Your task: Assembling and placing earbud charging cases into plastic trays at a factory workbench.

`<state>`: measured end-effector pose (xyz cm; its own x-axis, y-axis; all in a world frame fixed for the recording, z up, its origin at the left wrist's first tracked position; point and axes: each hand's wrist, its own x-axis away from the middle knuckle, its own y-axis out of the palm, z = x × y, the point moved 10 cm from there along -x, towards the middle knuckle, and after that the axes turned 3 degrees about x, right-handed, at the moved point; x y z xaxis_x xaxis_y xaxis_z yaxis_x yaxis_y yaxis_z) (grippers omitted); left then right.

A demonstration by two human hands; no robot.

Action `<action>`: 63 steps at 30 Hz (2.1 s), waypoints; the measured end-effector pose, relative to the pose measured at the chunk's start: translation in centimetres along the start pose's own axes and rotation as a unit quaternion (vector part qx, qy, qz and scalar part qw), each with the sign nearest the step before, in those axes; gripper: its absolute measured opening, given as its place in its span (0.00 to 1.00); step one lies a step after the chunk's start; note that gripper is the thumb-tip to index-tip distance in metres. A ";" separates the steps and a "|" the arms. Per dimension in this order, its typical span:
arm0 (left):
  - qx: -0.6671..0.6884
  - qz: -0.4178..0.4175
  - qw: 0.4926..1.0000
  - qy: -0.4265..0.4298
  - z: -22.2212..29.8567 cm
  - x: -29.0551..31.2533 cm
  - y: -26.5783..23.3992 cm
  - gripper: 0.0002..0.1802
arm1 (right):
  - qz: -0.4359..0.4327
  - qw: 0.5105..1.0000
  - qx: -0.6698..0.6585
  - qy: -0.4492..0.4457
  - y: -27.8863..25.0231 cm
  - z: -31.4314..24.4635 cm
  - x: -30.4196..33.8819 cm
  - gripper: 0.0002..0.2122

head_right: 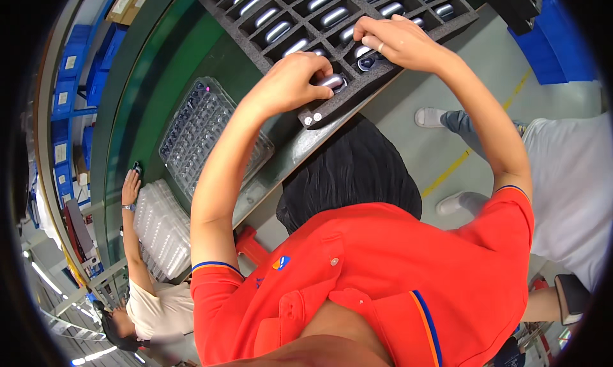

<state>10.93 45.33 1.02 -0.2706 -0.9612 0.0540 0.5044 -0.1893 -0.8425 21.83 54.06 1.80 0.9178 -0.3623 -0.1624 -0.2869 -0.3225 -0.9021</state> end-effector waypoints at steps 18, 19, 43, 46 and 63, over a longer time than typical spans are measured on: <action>0.632 0.284 0.709 -0.131 -5.0 15.6 -3.9 0.35 | 0.115 0.918 -0.378 0.041 2.1 -14.5 -12.4 0.11; 0.636 0.279 0.706 -0.138 -5.1 16.7 -3.7 0.34 | 0.082 0.927 -0.366 0.031 2.8 -16.8 -12.7 0.10; 0.480 0.328 0.761 -0.289 -12.4 29.9 -3.5 0.13 | -0.072 0.906 -0.221 -0.355 8.8 -30.6 -18.6 0.11; 0.520 0.346 0.724 -0.294 -14.2 31.3 -4.4 0.13 | -0.057 0.927 -0.224 -0.294 7.4 -27.7 -21.9 0.07; 0.410 0.205 0.721 -0.519 -43.0 30.0 -12.4 0.22 | -0.050 0.940 -0.060 -0.332 14.3 -25.2 -22.6 0.08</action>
<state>-38.66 27.47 -9.98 0.5845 -0.5226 0.6208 0.7981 0.5083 -0.3235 -9.90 35.57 2.62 0.8998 0.2872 -0.3285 -0.1823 -0.4365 -0.8810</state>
